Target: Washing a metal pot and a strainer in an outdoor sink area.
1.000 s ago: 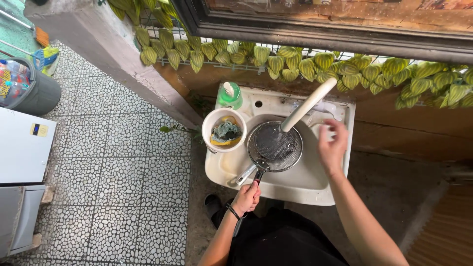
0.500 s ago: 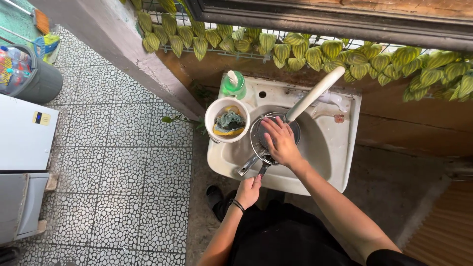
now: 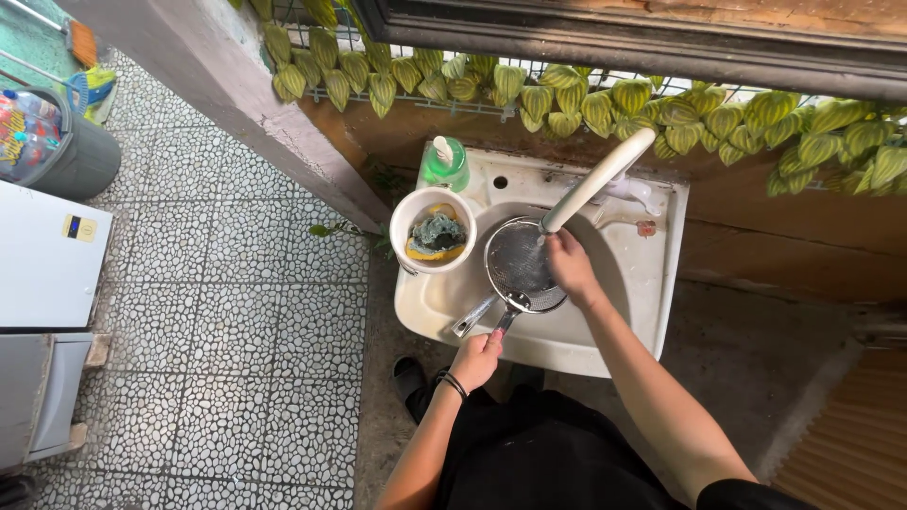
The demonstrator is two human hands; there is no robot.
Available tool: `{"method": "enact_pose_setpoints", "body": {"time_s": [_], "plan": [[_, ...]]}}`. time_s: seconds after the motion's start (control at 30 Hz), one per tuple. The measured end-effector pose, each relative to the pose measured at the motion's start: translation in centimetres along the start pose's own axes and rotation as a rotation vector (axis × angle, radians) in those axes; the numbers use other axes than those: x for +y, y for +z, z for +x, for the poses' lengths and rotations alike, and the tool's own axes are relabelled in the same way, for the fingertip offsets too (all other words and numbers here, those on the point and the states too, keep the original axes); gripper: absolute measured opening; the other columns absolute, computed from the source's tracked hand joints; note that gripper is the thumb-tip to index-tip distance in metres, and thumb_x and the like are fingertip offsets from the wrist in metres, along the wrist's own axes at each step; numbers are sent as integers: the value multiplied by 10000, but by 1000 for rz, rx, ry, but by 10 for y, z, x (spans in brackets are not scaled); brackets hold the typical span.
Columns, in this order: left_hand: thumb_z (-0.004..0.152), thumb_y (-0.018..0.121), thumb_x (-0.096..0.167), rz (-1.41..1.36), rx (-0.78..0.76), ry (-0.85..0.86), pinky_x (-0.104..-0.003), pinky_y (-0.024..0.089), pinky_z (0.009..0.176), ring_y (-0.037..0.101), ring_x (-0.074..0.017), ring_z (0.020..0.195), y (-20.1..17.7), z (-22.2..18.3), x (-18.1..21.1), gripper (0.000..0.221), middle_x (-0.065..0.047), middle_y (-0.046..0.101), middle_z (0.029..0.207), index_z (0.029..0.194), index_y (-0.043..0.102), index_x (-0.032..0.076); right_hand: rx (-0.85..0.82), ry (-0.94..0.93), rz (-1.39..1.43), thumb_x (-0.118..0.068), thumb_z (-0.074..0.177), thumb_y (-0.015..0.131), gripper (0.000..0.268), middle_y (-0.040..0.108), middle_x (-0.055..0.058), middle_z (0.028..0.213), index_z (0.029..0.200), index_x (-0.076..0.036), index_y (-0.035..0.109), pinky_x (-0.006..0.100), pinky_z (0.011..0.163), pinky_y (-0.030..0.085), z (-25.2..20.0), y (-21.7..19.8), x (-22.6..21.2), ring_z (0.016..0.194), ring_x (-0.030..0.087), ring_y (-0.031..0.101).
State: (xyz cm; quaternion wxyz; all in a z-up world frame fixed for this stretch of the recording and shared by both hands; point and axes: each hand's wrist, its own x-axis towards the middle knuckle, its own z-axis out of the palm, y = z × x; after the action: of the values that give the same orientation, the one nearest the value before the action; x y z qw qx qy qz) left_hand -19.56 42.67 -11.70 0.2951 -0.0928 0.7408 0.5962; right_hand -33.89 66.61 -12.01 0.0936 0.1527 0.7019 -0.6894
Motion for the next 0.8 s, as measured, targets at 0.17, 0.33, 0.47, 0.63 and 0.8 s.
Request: {"method": "enact_pose_setpoints", "body": {"time_s": [0.17, 0.33, 0.47, 0.63, 0.8], "plan": [[1072, 494, 396, 185, 80, 200, -357, 484, 609, 557, -197, 592, 2, -2, 13, 528, -95, 574, 624, 768, 610, -20, 166, -464, -694, -288, 1049, 502, 409, 596, 152, 1431, 1397, -95, 597, 493, 1061, 429, -44, 42, -68, 1285, 383, 565], [1062, 491, 395, 203, 164, 136, -372, 489, 617, 584, -241, 588, 0, -14, 14, 517, -132, 593, 625, 768, 623, -10, 42, -696, -722, -245, 1043, 506, 422, 567, 149, 1491, 1424, -86, 593, 521, 1130, 352, -45, 43, -50, 1386, 426, 479], [1058, 507, 382, 272, 163, 127, -423, 465, 583, 564, -325, 555, 1, -21, 16, 498, -193, 574, 624, 789, 618, -22, -36, -477, -453, -313, 1064, 494, 424, 612, 151, 1420, 1395, -74, 610, 412, 1112, 414, -30, 27, -25, 1318, 344, 551], [1050, 520, 393, 367, 112, 134, -464, 465, 591, 584, -393, 594, 6, -26, 51, 500, -234, 595, 669, 794, 621, -24, 26, -43, -157, -408, 1057, 493, 510, 685, 151, 1295, 1374, -24, 603, 333, 1025, 465, -3, -9, -1, 1191, 243, 620], [1060, 515, 398, 540, 118, 228, -522, 485, 642, 635, -449, 712, 15, -12, 69, 503, -248, 636, 736, 808, 645, -17, 147, -33, -183, -432, 1049, 461, 554, 685, 193, 1286, 1374, -3, 594, 350, 1039, 447, -21, -15, -39, 1210, 269, 622]]}}
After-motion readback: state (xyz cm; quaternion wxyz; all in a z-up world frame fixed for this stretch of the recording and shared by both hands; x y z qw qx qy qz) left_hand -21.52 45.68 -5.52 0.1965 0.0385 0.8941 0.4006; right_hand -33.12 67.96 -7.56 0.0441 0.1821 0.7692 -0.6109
